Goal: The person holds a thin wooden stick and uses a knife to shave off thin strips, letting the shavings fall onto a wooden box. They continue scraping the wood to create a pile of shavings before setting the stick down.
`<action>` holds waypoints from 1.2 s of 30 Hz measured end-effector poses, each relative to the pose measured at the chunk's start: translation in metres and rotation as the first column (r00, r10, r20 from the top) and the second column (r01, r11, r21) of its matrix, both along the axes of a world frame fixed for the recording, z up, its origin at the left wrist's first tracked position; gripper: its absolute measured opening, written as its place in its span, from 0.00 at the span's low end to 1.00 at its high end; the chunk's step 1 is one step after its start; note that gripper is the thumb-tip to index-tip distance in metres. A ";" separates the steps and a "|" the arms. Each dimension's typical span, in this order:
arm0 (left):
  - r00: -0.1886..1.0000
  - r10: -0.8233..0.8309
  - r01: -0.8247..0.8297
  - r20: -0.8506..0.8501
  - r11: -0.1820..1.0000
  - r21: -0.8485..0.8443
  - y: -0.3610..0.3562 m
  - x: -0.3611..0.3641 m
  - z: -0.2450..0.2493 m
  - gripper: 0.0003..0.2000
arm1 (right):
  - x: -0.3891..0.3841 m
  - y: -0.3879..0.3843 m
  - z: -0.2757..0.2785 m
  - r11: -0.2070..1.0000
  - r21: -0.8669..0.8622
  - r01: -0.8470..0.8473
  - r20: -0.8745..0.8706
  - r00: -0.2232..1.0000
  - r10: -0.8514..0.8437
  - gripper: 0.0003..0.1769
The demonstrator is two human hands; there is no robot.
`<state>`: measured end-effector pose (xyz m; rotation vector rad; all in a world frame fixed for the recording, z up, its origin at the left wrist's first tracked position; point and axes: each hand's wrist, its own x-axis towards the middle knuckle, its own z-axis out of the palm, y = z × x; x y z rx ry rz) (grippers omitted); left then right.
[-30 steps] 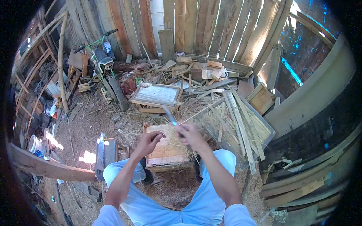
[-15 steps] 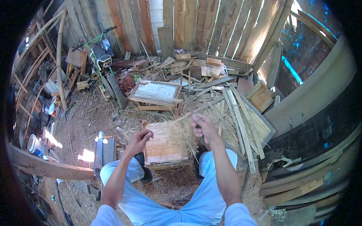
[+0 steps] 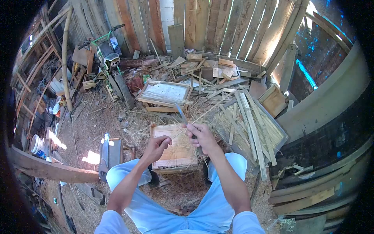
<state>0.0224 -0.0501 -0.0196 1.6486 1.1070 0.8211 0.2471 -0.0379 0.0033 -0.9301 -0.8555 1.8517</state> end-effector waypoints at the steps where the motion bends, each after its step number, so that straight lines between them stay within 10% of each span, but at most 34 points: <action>1: 1.000 0.008 -0.008 0.016 1.000 -0.030 0.000 -0.001 0.000 0.12 | -0.002 -0.002 0.001 1.000 -0.012 -0.011 -0.009 1.000 0.011 0.18; 13: 0.998 0.048 -0.047 0.036 0.999 -0.006 -0.005 0.007 0.006 0.12 | -0.002 -0.001 0.016 0.998 -0.011 -0.055 0.033 0.998 0.056 0.18; 18: 0.996 0.026 -0.022 -0.086 0.999 0.041 -0.019 0.002 0.003 0.11 | 0.053 0.026 -0.001 0.960 0.004 0.280 -0.096 0.956 -0.279 0.18; 27: 0.985 0.135 -0.113 -0.104 0.974 0.195 -0.015 0.010 0.001 0.10 | -0.029 -0.019 0.002 0.992 -0.066 -0.110 -0.018 0.994 0.110 0.18; 36: 0.983 0.113 -0.089 -0.145 0.983 0.160 -0.019 0.004 0.007 0.09 | 0.030 0.014 0.001 0.992 -0.050 0.112 -0.071 0.991 -0.116 0.18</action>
